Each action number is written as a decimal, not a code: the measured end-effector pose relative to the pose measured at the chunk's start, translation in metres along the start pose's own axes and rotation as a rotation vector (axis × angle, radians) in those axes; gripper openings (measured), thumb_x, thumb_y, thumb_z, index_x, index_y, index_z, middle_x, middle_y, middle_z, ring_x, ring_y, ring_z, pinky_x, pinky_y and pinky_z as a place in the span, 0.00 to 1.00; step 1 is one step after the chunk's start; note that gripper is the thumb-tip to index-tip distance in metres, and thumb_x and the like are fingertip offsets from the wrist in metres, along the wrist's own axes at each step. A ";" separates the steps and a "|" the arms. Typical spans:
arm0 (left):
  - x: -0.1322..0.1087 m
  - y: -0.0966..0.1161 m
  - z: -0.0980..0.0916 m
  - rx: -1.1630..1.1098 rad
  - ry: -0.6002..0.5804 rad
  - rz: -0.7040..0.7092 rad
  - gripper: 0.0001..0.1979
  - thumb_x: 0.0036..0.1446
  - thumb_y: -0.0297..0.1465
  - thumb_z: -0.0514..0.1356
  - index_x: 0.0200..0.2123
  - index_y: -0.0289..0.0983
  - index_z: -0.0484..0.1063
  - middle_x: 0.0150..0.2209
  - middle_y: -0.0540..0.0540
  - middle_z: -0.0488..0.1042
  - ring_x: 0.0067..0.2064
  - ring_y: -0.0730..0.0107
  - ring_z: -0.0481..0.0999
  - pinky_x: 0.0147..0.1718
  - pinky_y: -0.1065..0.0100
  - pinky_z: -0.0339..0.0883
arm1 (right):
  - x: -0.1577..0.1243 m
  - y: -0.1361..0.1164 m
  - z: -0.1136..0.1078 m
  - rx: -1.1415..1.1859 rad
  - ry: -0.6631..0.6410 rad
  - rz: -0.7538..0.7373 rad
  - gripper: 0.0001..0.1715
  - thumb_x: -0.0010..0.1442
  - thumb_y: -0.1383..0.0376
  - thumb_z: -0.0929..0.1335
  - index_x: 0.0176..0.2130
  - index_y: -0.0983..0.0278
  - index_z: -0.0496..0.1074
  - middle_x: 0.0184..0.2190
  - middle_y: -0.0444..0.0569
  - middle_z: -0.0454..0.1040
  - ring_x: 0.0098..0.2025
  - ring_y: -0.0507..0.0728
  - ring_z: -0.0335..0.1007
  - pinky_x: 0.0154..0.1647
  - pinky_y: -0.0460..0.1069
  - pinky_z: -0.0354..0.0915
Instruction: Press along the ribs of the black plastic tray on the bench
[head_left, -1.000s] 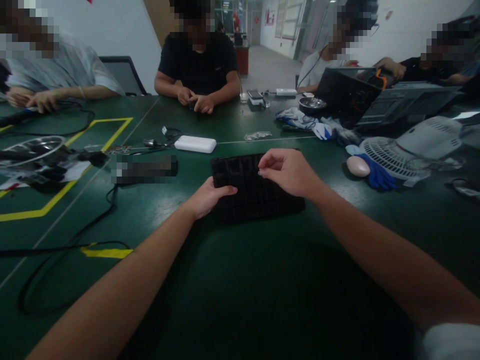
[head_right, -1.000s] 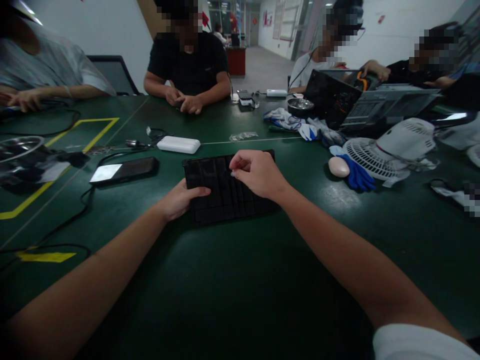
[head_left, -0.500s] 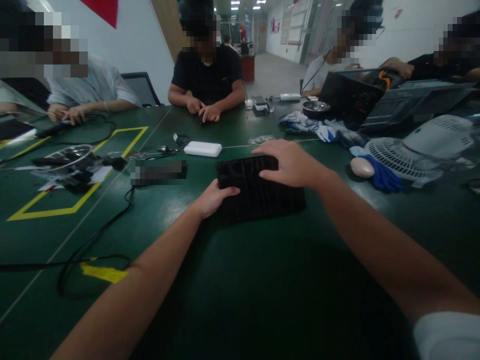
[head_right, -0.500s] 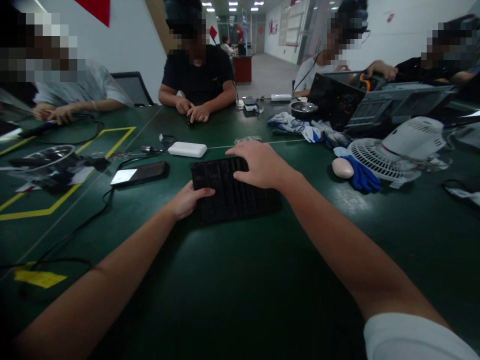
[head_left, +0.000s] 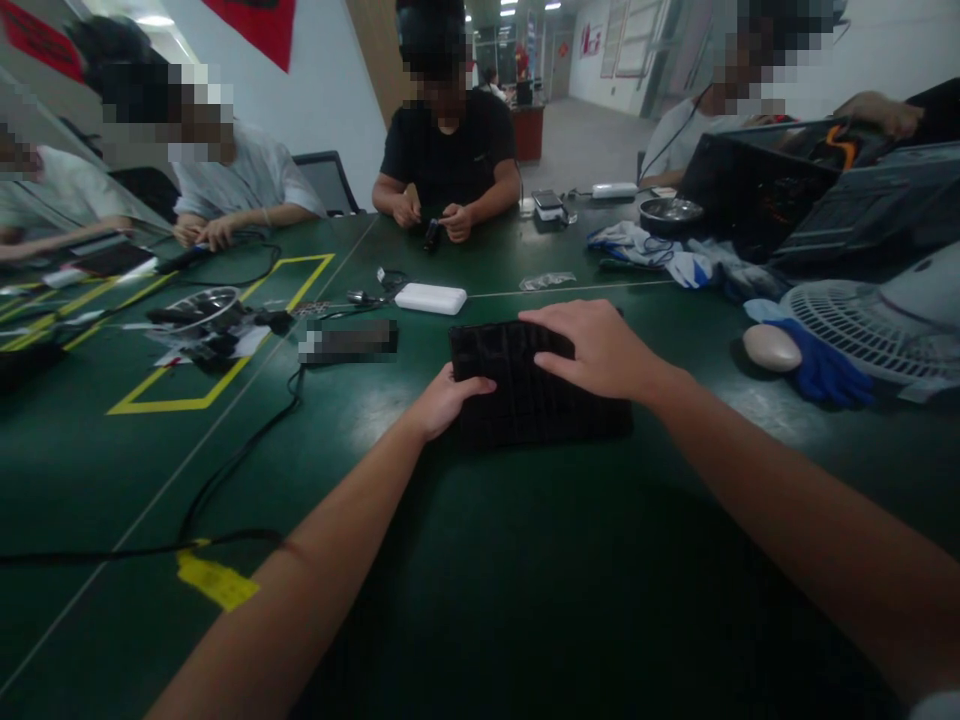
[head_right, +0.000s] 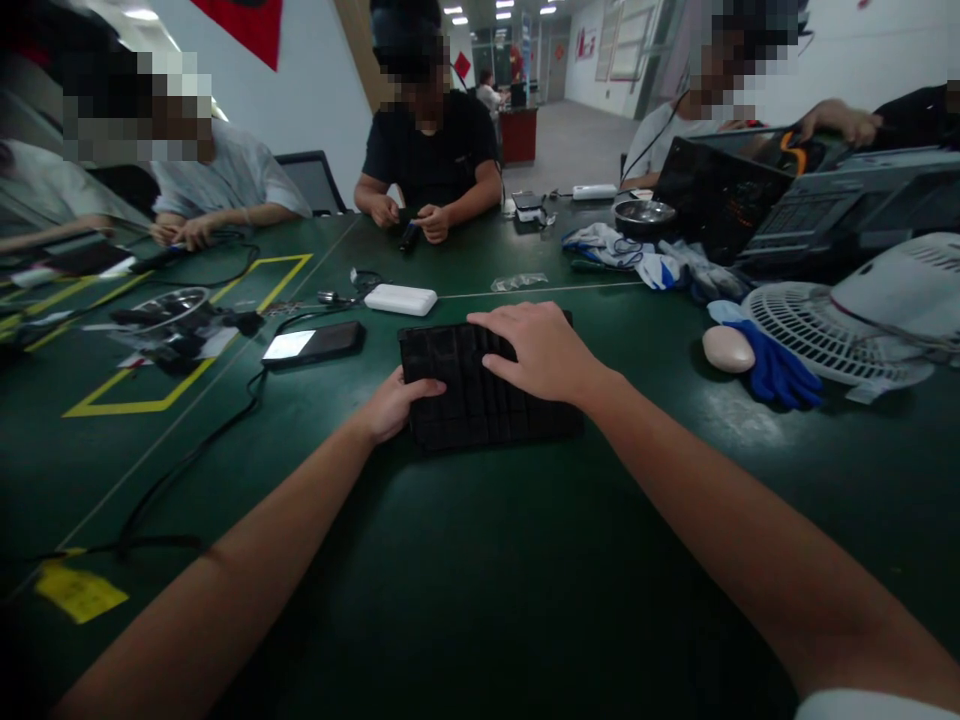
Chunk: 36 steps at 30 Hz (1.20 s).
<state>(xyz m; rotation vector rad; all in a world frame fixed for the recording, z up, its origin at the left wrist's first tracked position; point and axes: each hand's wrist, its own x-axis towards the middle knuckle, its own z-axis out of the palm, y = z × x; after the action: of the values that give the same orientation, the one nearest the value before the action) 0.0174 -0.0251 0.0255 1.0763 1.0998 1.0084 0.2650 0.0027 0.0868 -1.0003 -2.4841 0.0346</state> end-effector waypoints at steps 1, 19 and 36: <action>0.000 0.000 -0.001 0.008 0.008 -0.005 0.22 0.39 0.31 0.72 0.42 0.35 0.77 0.40 0.44 0.81 0.43 0.56 0.80 0.51 0.52 0.70 | -0.001 0.000 0.001 -0.004 0.006 0.005 0.29 0.67 0.56 0.65 0.64 0.61 0.67 0.60 0.54 0.74 0.59 0.66 0.70 0.59 0.63 0.57; 0.004 0.001 -0.006 0.094 -0.049 -0.007 0.23 0.43 0.33 0.70 0.46 0.36 0.77 0.45 0.42 0.81 0.46 0.52 0.80 0.50 0.51 0.71 | -0.003 -0.003 0.001 -0.011 -0.009 0.012 0.30 0.68 0.58 0.63 0.66 0.60 0.64 0.60 0.54 0.73 0.59 0.65 0.68 0.58 0.61 0.54; 0.003 0.004 -0.002 0.051 -0.049 0.008 0.23 0.42 0.31 0.71 0.45 0.37 0.77 0.46 0.42 0.81 0.50 0.50 0.79 0.56 0.47 0.68 | 0.000 -0.003 0.000 -0.020 -0.021 0.039 0.28 0.67 0.60 0.62 0.64 0.60 0.66 0.61 0.53 0.73 0.59 0.65 0.68 0.60 0.61 0.54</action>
<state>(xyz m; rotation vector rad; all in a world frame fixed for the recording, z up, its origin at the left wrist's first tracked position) 0.0158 -0.0213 0.0289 1.1413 1.0867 0.9597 0.2631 0.0004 0.0869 -1.0613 -2.4884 0.0331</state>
